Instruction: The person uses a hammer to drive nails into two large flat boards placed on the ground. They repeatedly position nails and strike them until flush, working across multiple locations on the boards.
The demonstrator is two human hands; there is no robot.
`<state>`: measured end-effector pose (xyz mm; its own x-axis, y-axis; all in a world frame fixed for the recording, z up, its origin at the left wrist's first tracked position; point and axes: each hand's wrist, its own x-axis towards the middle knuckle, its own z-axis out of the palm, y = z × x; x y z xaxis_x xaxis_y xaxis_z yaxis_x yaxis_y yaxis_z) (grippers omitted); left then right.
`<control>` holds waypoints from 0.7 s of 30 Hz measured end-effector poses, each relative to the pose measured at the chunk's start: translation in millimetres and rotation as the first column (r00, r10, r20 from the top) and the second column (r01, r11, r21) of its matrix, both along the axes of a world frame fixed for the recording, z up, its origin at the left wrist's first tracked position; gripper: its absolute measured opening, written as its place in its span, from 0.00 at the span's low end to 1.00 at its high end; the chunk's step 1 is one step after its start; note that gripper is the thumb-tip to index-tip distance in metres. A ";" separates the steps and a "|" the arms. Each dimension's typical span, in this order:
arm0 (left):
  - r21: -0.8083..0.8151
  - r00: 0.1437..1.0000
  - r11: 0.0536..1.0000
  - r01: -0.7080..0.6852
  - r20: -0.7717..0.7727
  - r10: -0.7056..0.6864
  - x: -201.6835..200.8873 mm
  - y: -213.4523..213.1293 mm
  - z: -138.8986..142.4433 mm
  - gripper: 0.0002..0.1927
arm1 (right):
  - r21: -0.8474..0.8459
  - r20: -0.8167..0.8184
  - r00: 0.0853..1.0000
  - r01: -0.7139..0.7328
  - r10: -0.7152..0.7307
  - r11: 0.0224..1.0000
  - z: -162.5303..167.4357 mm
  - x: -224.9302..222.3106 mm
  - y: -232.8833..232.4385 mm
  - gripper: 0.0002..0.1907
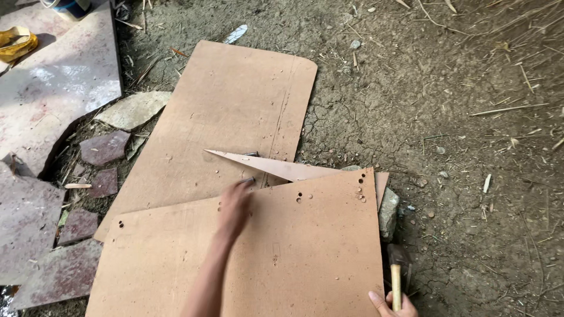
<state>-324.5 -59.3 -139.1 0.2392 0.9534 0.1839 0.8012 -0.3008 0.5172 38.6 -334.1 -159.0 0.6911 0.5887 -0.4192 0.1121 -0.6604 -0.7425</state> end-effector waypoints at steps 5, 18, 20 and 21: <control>-0.066 0.949 0.951 0.302 -0.069 -0.306 115.4 76.6 19.7 0.28 | 0.032 -0.012 0.995 0.103 -0.102 0.994 15.6 -2.7 -0.3 0.22; -0.115 0.961 0.989 -0.095 -0.270 0.061 87.1 155.4 28.3 0.03 | -0.042 0.012 0.995 0.098 -0.098 0.994 9.1 36.1 -12.2 0.24; -0.044 0.970 0.994 -0.096 -0.228 0.084 74.3 158.9 33.2 0.05 | -0.038 0.004 0.993 0.122 -0.122 0.992 8.2 53.5 -11.9 0.22; -0.002 0.985 0.998 -0.057 -0.165 0.056 68.3 159.2 37.9 0.04 | -0.008 0.003 0.990 0.138 -0.138 0.990 8.3 62.9 -11.3 0.23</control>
